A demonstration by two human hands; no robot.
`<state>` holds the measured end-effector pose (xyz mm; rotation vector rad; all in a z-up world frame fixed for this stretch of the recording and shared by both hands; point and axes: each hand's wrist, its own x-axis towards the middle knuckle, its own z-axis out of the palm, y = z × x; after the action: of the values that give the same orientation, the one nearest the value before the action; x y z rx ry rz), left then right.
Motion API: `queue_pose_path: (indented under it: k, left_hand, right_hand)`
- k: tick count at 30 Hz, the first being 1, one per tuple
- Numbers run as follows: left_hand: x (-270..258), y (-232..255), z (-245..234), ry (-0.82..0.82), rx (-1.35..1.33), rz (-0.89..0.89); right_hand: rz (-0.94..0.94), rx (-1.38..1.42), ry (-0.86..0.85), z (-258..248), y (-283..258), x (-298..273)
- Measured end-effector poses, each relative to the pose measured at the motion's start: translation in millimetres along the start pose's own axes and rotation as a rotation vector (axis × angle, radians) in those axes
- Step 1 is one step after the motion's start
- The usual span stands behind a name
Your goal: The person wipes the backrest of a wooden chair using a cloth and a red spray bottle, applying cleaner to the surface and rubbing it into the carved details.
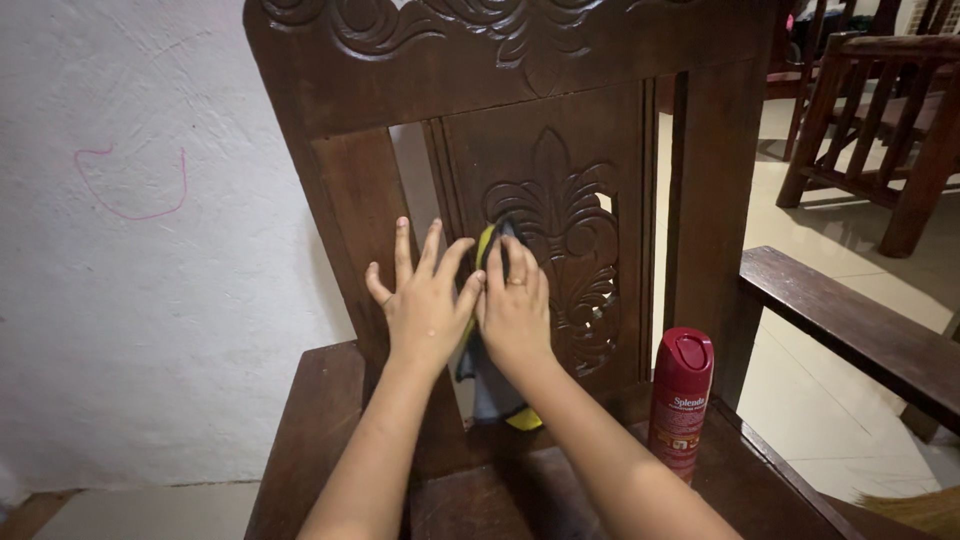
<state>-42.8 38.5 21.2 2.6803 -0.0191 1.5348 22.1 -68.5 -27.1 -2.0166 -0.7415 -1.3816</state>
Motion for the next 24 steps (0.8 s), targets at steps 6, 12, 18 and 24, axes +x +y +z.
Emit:
queue_pose_path:
  k: [6, 12, 18, 24]
  left_hand:
    - [-6, 23, 1, 0.047, -0.179, -0.074]
    - [-7, 52, 3, -0.049, -0.240, -0.403]
    - [-14, 47, 14, -0.116, -0.767, -0.448]
    - [-15, 47, 34, -0.047, -0.647, -0.329]
  right_hand:
    - [-0.035, 0.085, -0.161, -30, 19, -21]
    - [0.032, 0.298, -0.306, -45, 44, -13]
    - [0.118, 0.416, -0.321, -40, 41, -13]
    - [0.241, 0.361, -0.346, -44, 29, -6]
